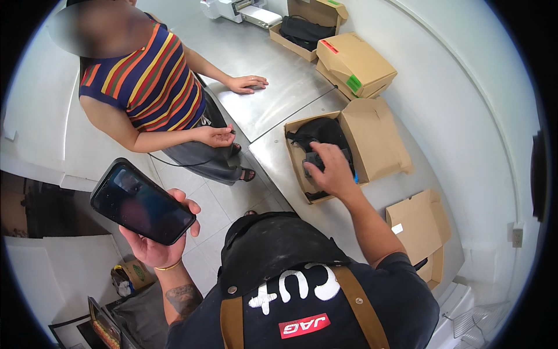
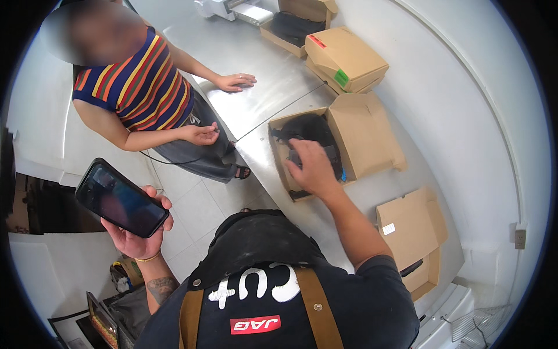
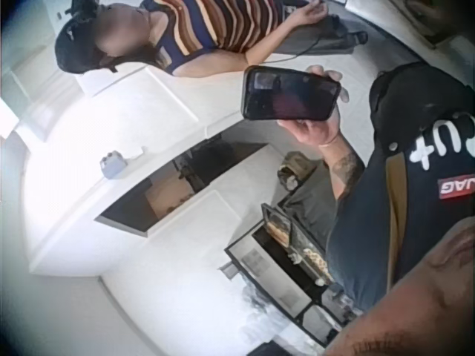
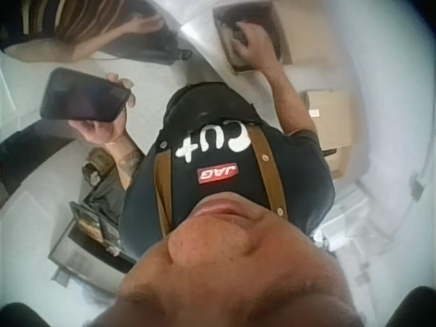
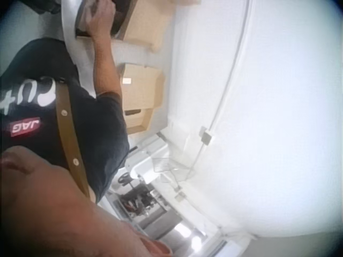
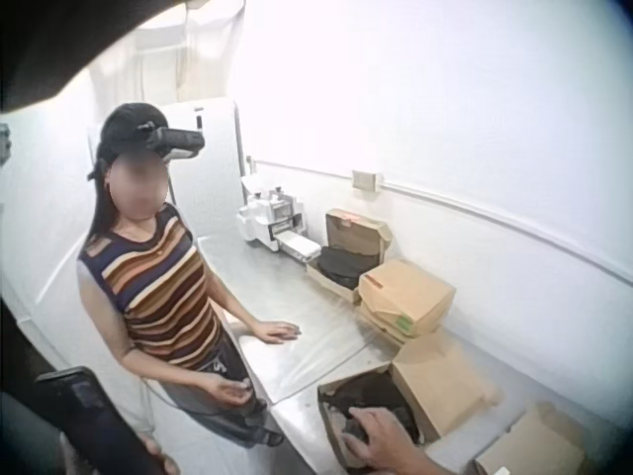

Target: The person unpacks a black electronic device from a cardboard box and connects a power adapter to it. They then handle a small white container with a red lid, briefly opening it before closing it again. Finally, they plug the power cord into the device and place it back into the box.

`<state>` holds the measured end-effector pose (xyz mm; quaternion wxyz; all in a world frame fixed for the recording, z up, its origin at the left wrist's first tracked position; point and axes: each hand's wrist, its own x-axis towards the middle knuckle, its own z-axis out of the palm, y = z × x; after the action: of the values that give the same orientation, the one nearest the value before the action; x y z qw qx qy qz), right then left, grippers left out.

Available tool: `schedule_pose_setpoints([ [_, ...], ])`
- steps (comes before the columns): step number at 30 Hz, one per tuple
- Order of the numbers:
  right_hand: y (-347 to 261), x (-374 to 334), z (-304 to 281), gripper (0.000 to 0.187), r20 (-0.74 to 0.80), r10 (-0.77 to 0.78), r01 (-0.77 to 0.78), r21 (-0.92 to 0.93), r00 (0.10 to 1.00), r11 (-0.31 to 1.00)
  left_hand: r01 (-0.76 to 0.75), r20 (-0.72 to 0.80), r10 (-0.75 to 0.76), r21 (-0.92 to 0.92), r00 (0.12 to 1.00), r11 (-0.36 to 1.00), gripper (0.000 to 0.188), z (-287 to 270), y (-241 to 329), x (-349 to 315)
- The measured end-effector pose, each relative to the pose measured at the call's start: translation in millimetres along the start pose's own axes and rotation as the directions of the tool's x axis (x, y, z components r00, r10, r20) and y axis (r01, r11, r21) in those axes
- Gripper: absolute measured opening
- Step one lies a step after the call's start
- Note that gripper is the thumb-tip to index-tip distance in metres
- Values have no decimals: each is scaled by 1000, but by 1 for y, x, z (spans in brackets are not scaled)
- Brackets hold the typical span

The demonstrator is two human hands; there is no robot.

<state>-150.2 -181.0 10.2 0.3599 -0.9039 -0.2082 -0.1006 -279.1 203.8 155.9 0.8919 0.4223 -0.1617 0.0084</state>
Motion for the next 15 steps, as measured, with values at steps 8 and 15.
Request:
schedule_pose_setpoints([
  [8,-71,81,120,54,105,325,-331,506,940,796,-25,-11,26,31,1000,999,94,-28,13,3],
  [15,-70,105,201,45,41,411,-341,636,911,692,67,90,-66,-6,994,998,92,-67,23,8],
])
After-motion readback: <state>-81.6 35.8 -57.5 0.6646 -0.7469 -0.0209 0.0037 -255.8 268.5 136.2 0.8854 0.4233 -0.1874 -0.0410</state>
